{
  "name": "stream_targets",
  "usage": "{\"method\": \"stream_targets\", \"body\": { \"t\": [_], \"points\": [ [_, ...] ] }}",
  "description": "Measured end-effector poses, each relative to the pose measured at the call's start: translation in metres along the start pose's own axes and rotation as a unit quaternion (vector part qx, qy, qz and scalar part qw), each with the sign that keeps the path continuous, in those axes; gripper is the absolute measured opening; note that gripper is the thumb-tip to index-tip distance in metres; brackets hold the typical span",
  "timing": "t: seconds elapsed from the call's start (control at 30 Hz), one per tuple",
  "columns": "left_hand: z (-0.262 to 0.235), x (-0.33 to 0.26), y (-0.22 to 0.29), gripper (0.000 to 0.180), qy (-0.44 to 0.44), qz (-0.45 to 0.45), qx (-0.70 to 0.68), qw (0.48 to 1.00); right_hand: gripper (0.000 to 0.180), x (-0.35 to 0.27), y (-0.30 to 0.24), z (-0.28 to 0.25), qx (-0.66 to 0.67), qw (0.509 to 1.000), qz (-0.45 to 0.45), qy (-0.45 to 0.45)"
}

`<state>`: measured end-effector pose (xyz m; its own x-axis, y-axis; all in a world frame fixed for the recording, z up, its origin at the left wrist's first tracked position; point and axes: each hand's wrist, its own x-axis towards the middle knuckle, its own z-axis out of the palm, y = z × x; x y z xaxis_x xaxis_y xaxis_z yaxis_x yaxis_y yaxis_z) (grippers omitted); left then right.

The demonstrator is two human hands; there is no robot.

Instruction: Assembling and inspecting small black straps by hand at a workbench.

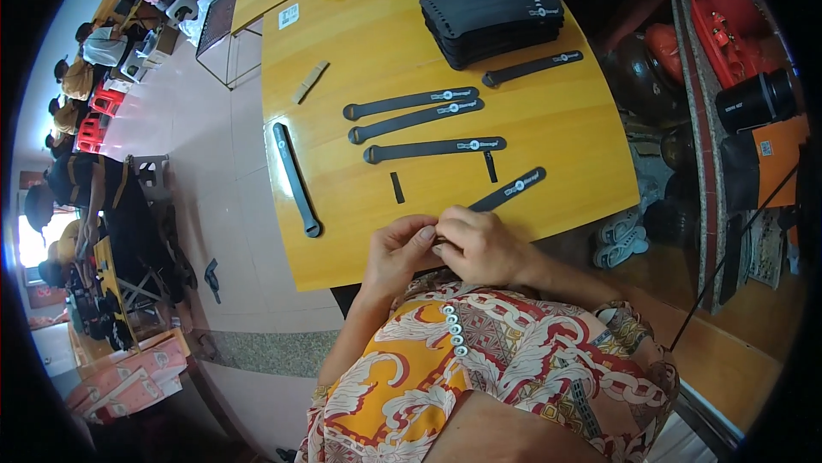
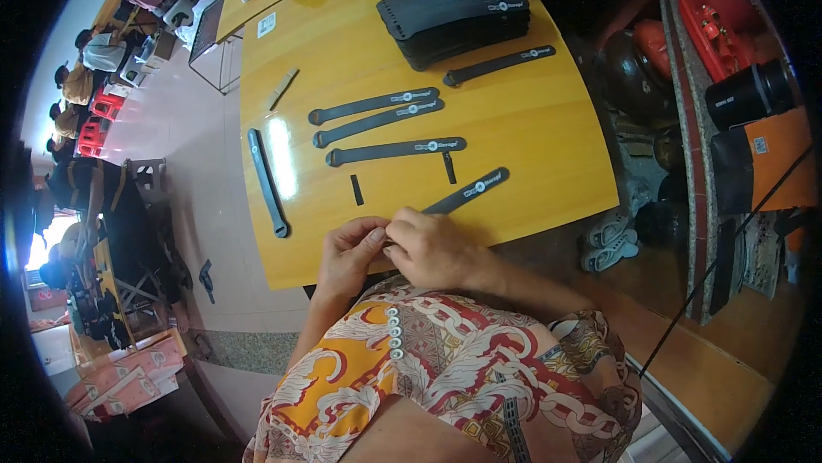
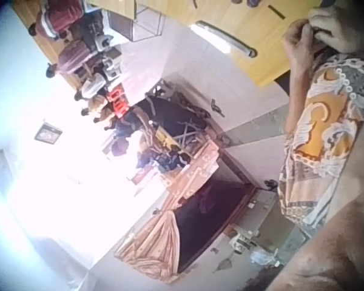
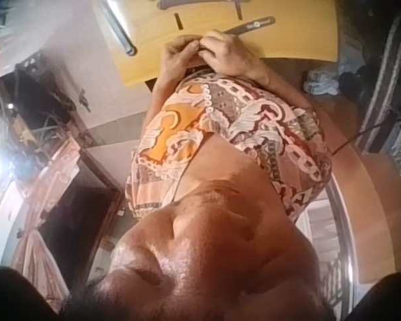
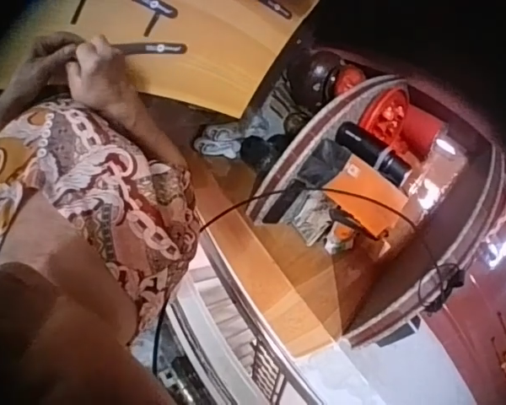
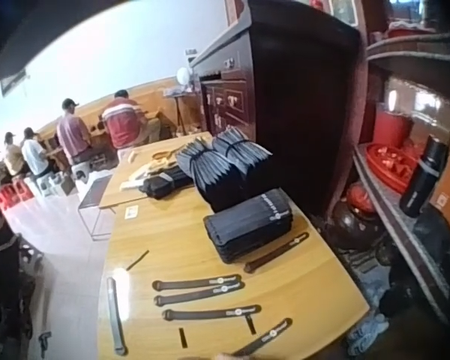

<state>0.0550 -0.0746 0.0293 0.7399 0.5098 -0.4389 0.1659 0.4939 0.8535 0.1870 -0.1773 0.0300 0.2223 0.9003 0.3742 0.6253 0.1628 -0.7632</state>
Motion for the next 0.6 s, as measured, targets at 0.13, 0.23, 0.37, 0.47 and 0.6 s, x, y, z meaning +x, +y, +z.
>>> {"method": "stream_targets", "body": {
  "t": [0.13, 0.23, 0.37, 0.47, 0.6],
  "points": [
    [-0.013, 0.004, -0.005, 0.014, 0.012, 0.009, 0.04, 0.999, 0.017, 0.015, 0.023, -0.033, -0.057, 0.998, 0.026, -0.002],
    [-0.007, 0.002, -0.001, 0.017, 0.032, -0.002, 0.088, 0.996, 0.016, 0.025, 0.051, -0.048, -0.211, 0.976, 0.048, -0.013],
    [0.0, 0.0, 0.003, 0.021, 0.045, -0.004, 0.137, 0.989, 0.01, 0.034, 0.069, -0.058, -0.269, 0.961, 0.054, -0.04],
    [-0.004, -0.003, -0.002, 0.021, 0.046, 0.003, 0.122, 0.992, 0.008, 0.044, 0.074, -0.061, -0.292, 0.954, 0.037, -0.052],
    [-0.005, -0.003, 0.003, 0.02, 0.062, 0.017, 0.157, 0.985, 0.005, 0.046, 0.078, -0.06, -0.279, 0.958, 0.038, -0.057]
  ]
}}
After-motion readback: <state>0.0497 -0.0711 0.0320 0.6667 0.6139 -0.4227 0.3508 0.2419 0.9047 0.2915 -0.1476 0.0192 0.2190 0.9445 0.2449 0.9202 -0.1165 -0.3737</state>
